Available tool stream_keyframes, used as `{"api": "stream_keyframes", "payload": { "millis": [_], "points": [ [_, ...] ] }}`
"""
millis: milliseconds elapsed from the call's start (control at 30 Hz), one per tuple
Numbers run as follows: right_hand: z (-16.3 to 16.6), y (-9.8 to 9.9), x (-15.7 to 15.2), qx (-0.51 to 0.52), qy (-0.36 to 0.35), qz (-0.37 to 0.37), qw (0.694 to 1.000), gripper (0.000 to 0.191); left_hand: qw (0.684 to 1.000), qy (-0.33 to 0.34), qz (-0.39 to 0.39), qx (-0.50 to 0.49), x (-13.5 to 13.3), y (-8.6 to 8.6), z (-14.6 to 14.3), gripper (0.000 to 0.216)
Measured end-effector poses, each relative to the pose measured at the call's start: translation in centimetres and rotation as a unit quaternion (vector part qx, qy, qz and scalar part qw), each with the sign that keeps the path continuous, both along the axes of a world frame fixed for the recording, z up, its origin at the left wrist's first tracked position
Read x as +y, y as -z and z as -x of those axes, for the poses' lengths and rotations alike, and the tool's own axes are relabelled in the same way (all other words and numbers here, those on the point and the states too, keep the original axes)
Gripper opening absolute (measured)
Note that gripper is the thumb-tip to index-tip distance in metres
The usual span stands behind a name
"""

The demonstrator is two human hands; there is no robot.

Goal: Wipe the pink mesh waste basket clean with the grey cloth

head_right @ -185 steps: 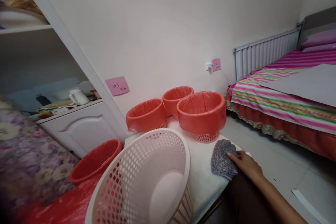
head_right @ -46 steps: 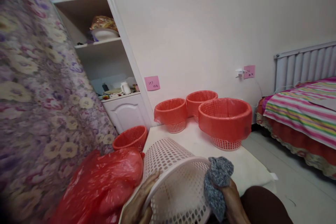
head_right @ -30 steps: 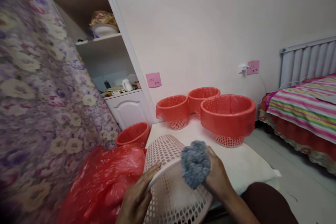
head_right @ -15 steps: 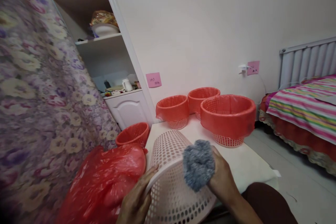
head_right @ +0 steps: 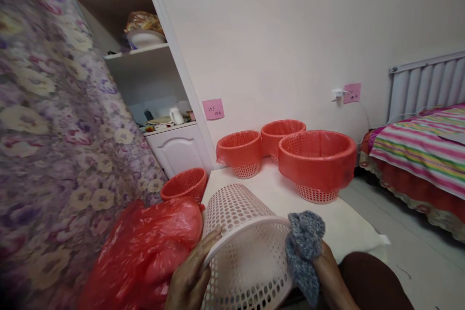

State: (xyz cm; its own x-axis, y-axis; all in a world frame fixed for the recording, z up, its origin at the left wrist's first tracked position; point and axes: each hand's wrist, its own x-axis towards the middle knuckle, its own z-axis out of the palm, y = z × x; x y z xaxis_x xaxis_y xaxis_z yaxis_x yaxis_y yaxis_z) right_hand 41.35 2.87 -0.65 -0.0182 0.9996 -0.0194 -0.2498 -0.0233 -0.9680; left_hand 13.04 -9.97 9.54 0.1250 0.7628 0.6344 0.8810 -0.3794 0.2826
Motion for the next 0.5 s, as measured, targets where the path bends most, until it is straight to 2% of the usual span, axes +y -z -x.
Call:
{"api": "stream_keyframes", "payload": {
  "millis": [67, 133, 200, 267, 333, 367, 433, 500],
  "points": [
    [-0.1, 1.8, -0.5, 0.075, -0.016, 0.055, 0.995, 0.04, 1.0, -0.009, 0.001, 0.002, -0.4, 0.0, 0.1, 0.053],
    [0.2, 1.2, -0.6, 0.078, -0.016, 0.04, 0.996, 0.04, 1.0, -0.019, 0.002, 0.01, -0.5, -0.2, 0.2, 0.054],
    [0.6, -1.8, -0.6, 0.004, -0.001, -0.037, 0.999, 0.036, 0.999, -0.026, -0.001, 0.024, -0.4, -0.5, 0.0, 0.055],
    [1.3, -5.9, -1.0, -0.094, 0.015, -0.146, 0.985, 0.032, 0.999, -0.021, -0.003, 0.039, 0.0, -0.9, -0.4, 0.058],
    [2.1, -10.0, -2.1, -0.173, -0.034, -0.26, 0.949, 0.033, 0.999, 0.0, -0.003, 0.049, 0.5, -1.5, -1.1, 0.06],
    [2.6, -11.6, -2.7, -0.21, -0.055, -0.303, 0.928, 0.027, 0.999, 0.011, -0.002, 0.052, 0.8, -1.8, -1.5, 0.06],
    [3.3, -13.5, -3.6, -0.259, -0.083, -0.352, 0.896, 0.017, 0.998, 0.032, 0.009, 0.054, 1.2, -2.3, -2.1, 0.056],
    [3.4, -13.5, -3.5, -0.262, -0.088, -0.368, 0.888, 0.016, 0.998, 0.039, 0.016, 0.053, 1.4, -2.6, -2.3, 0.054]
  ]
}}
